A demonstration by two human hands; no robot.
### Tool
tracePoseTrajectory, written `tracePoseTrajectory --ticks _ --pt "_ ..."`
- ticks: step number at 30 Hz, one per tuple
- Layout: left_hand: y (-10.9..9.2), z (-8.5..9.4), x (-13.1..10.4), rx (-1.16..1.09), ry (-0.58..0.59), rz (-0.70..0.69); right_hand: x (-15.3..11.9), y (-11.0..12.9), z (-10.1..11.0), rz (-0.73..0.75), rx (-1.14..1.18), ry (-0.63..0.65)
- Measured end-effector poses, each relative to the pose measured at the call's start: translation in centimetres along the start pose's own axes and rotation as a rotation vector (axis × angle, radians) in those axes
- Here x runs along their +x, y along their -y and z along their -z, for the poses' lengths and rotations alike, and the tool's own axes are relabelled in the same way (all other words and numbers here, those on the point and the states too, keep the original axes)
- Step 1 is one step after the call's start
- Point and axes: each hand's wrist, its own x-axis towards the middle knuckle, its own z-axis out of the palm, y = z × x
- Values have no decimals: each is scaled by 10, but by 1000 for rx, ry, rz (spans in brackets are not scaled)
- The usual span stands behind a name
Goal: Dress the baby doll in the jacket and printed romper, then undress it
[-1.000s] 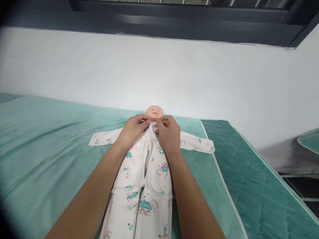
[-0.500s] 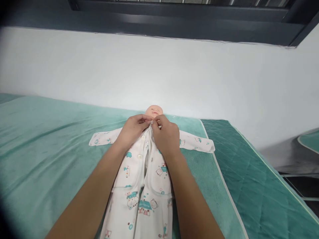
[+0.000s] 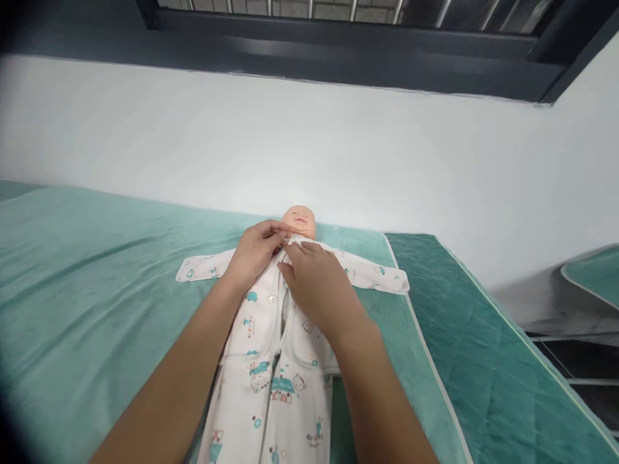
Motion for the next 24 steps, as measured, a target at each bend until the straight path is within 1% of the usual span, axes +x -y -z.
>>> tracePoseTrajectory --ticks 2,4,6,8,11,14,16,19,22,24 --pt "-4 1 -8 -31 -61 -7 -5 -3 -6 -75 121 -80" --pt "-5 3 -18 -32 -100 -16 -13 -7 -13 -191 255 -226" --pt "-5 5 -32 0 -109 -37 -24 -10 -19 -288 357 -375" --pt "-3 7 -44 44 -127 -65 -36 -8 -25 -315 414 -450" --pt "-3 11 -57 110 -116 -90 -46 -1 -30 -266 379 -445" --pt "-7 15 -60 191 -11 -85 -46 4 -33 -225 261 -394" --pt "-10 18 -60 268 42 -97 -42 4 -34 -251 237 -360" --pt "-12 19 -59 339 75 -109 -38 0 -32 -330 331 -307" --pt "-15 15 -60 301 66 -75 -35 -5 -26 -391 476 -239" --pt "-17 10 -62 264 46 -70 -34 -8 -21 -406 542 -198"
